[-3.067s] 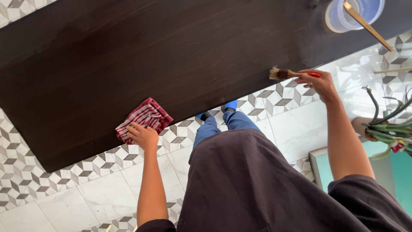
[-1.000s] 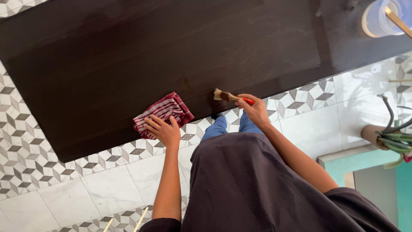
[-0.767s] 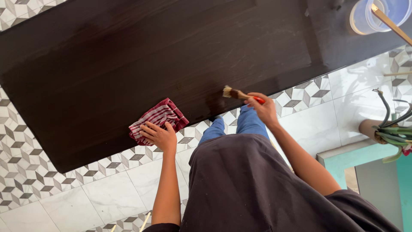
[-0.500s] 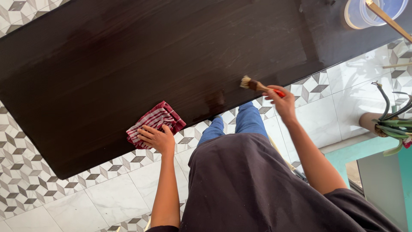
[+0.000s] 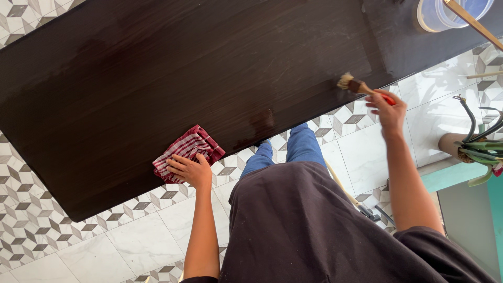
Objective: The person wipes a dark tabletop with a cloth and kemudian applies a liquid using a brush, spreading it across the surface.
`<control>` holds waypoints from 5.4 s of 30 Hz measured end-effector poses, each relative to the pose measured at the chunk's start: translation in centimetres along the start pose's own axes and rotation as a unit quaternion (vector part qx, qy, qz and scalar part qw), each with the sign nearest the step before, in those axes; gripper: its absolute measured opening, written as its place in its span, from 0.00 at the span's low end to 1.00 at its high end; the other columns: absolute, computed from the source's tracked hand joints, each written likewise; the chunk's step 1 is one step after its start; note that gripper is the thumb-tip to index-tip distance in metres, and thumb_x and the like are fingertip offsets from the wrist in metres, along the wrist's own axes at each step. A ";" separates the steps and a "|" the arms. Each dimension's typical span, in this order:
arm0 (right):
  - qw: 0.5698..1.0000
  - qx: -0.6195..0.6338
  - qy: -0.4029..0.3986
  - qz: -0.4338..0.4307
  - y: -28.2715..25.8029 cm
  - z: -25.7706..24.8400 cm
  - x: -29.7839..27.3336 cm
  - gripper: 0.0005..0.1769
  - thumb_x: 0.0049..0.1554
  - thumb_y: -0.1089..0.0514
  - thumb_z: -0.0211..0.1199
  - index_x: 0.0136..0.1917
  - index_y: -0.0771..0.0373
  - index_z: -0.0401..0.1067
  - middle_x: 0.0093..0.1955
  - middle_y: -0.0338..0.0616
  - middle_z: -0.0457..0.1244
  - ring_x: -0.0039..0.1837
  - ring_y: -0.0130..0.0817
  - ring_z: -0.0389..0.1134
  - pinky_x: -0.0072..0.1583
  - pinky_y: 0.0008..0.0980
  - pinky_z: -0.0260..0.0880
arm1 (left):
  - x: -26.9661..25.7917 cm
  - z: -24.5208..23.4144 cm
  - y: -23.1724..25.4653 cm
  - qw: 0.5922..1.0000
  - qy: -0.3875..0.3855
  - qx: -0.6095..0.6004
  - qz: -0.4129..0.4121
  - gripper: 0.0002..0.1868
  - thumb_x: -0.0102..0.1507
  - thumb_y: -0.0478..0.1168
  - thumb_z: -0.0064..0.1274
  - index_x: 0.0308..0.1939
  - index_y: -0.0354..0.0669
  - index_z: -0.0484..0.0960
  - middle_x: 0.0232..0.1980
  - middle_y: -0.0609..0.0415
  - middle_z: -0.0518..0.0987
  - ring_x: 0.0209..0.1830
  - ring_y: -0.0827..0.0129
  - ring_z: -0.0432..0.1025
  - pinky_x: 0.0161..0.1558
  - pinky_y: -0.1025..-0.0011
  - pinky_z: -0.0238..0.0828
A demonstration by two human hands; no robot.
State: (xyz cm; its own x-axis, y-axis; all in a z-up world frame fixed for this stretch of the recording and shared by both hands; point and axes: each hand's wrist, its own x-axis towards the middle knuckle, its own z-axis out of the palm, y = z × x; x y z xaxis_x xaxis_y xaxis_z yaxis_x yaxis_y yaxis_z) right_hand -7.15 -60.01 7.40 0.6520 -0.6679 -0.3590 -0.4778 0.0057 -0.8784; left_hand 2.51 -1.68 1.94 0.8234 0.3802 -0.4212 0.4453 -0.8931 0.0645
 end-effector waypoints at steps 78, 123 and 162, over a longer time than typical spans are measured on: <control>0.917 -0.175 -0.355 -0.051 -8.5 31.3 -14.6 0.20 0.60 0.53 0.63 0.63 0.63 0.76 0.45 0.44 0.74 0.47 0.28 0.75 0.48 0.29 0.73 | 3.3 -1.2 -3.8 0.999 0.017 -0.006 0.042 0.47 0.65 0.54 0.40 0.80 0.32 0.41 0.83 0.34 0.37 0.83 0.40 0.30 0.77 0.43 0.30; 0.993 0.019 -0.113 0.030 -4.9 15.9 -6.9 0.15 0.64 0.56 0.60 0.62 0.64 0.74 0.46 0.44 0.73 0.45 0.25 0.73 0.44 0.23 0.69 | 2.1 0.5 0.8 0.999 -0.018 0.000 0.038 0.52 0.65 0.53 0.41 0.79 0.23 0.32 0.81 0.24 0.29 0.83 0.33 0.26 0.77 0.41 0.31; 0.990 0.108 0.055 0.078 -2.3 -4.9 8.8 0.13 0.67 0.55 0.60 0.62 0.61 0.74 0.48 0.43 0.72 0.49 0.35 0.75 0.52 0.35 0.73 | 1.6 1.0 2.9 0.999 -0.047 0.004 0.005 0.52 0.65 0.54 0.39 0.78 0.22 0.30 0.80 0.21 0.28 0.83 0.33 0.25 0.76 0.39 0.33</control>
State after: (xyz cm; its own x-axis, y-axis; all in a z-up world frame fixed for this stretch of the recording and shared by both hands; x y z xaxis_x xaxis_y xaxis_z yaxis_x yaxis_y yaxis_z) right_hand -3.15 -69.56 7.83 0.5066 -0.7228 -0.4700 -0.4227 0.2669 -0.8661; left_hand 4.81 -3.92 0.58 0.7910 0.3464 -0.5043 0.4331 -0.8992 0.0618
